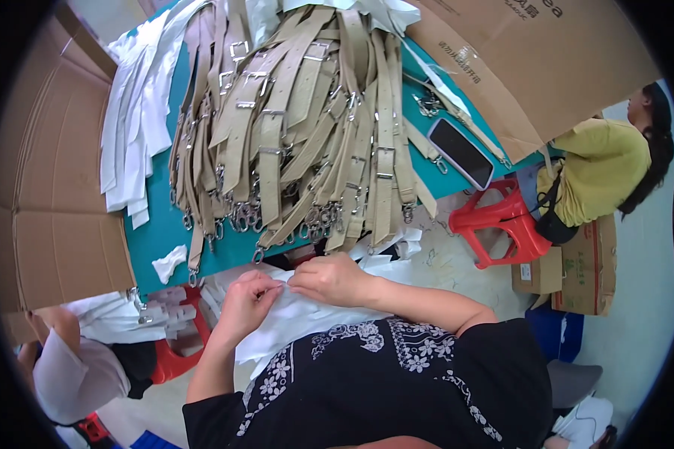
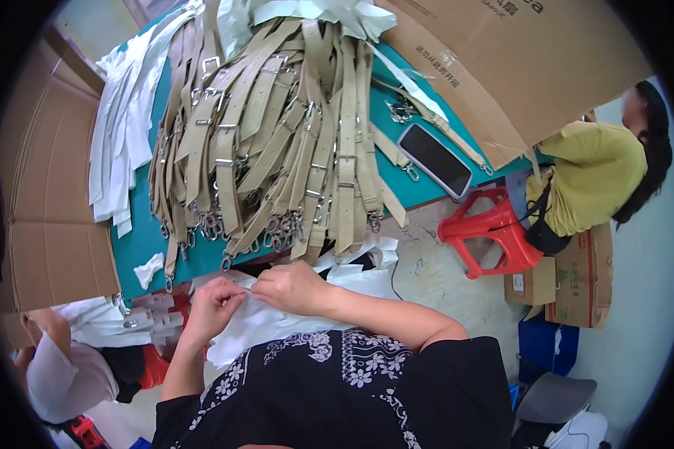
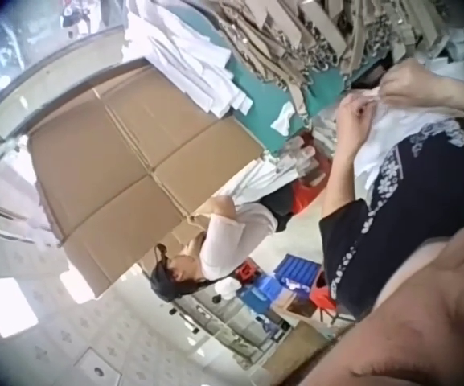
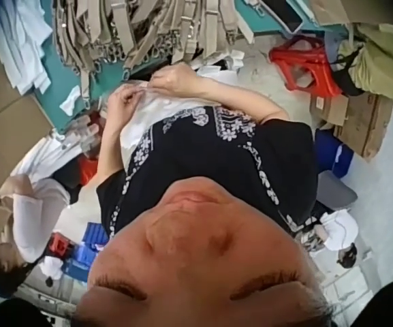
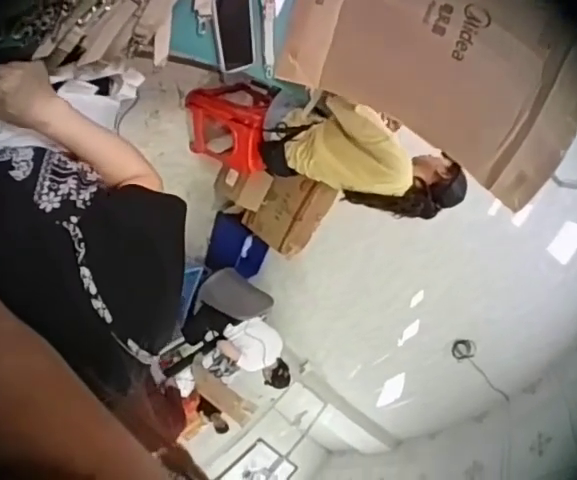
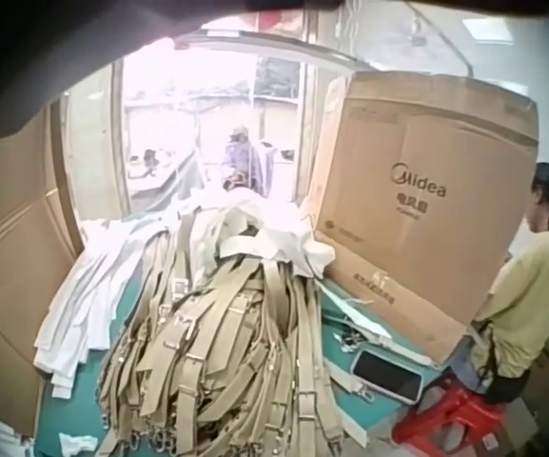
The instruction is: Packaging beige fabric belts with metal buckles onto white paper strips in a factory setting.
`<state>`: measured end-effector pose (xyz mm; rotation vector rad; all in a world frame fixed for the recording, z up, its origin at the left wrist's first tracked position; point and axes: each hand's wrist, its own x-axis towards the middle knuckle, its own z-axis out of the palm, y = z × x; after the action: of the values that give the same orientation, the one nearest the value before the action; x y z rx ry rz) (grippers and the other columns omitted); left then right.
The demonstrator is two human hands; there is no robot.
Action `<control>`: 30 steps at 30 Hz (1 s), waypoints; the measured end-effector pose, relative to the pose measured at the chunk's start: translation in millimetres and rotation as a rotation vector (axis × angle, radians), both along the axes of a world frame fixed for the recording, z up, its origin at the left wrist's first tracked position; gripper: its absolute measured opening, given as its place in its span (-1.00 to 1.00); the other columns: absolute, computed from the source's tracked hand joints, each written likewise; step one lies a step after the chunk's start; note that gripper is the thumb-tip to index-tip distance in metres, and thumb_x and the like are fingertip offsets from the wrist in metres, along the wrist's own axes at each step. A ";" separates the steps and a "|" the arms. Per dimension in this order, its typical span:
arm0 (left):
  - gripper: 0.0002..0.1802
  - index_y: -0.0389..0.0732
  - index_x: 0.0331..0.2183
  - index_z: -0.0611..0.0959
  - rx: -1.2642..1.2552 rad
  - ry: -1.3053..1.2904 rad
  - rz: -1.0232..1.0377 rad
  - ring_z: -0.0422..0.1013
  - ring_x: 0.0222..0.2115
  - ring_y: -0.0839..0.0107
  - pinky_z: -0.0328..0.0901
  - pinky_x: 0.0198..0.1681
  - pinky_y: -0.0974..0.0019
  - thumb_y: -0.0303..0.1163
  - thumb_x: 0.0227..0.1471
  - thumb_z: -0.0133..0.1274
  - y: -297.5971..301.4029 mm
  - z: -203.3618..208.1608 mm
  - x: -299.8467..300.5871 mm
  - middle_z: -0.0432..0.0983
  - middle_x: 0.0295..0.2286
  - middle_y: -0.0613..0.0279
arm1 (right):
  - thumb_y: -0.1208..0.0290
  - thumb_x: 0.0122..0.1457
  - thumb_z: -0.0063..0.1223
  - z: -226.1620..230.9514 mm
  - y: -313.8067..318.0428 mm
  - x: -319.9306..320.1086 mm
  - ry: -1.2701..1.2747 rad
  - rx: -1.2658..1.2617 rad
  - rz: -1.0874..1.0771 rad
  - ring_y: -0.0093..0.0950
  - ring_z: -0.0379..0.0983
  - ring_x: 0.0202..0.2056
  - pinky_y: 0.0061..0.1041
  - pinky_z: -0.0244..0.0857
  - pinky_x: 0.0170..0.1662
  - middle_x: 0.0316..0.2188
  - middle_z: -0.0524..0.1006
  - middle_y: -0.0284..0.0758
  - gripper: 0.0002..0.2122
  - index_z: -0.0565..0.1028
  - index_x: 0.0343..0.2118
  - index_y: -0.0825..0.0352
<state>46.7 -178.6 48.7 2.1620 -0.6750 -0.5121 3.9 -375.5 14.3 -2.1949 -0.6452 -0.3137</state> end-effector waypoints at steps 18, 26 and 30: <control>-0.81 -0.30 -0.63 0.62 -0.253 0.474 0.104 0.32 -0.62 0.60 0.19 -0.59 0.54 -0.45 -0.38 0.32 -32.3 8.9 32.5 0.44 -0.63 0.30 | 0.25 -0.02 0.11 38.6 -139.9 48.2 0.901 0.432 -0.620 -0.73 0.26 -0.71 -0.75 0.10 -0.68 -0.65 0.45 -0.41 -0.76 0.43 -0.49 0.35; -0.83 -0.29 -0.63 0.63 -0.239 0.347 0.117 0.31 -0.63 0.59 0.18 -0.58 0.54 -0.48 -0.39 0.31 -29.3 7.4 26.9 0.42 -0.65 0.32 | 0.44 0.10 -0.09 75.7 -77.4 33.7 0.727 1.124 -0.206 -0.58 0.39 -0.65 -0.67 0.26 -0.66 -0.42 0.47 -0.21 -0.70 0.22 -0.12 0.38; -0.84 -0.27 -0.63 0.63 -0.244 0.311 0.167 0.29 -0.64 0.61 0.17 -0.59 0.53 -0.50 -0.40 0.31 -23.6 8.7 23.2 0.41 -0.68 0.34 | 0.43 0.11 -0.11 85.2 -60.4 34.5 0.585 1.150 -0.253 -0.57 0.38 -0.65 -0.68 0.26 -0.66 -0.43 0.47 -0.21 -0.71 0.21 -0.11 0.37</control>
<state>69.9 -202.2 57.4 1.8383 -0.3619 -0.6255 38.4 -435.8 99.4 -1.1334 0.1615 -0.0978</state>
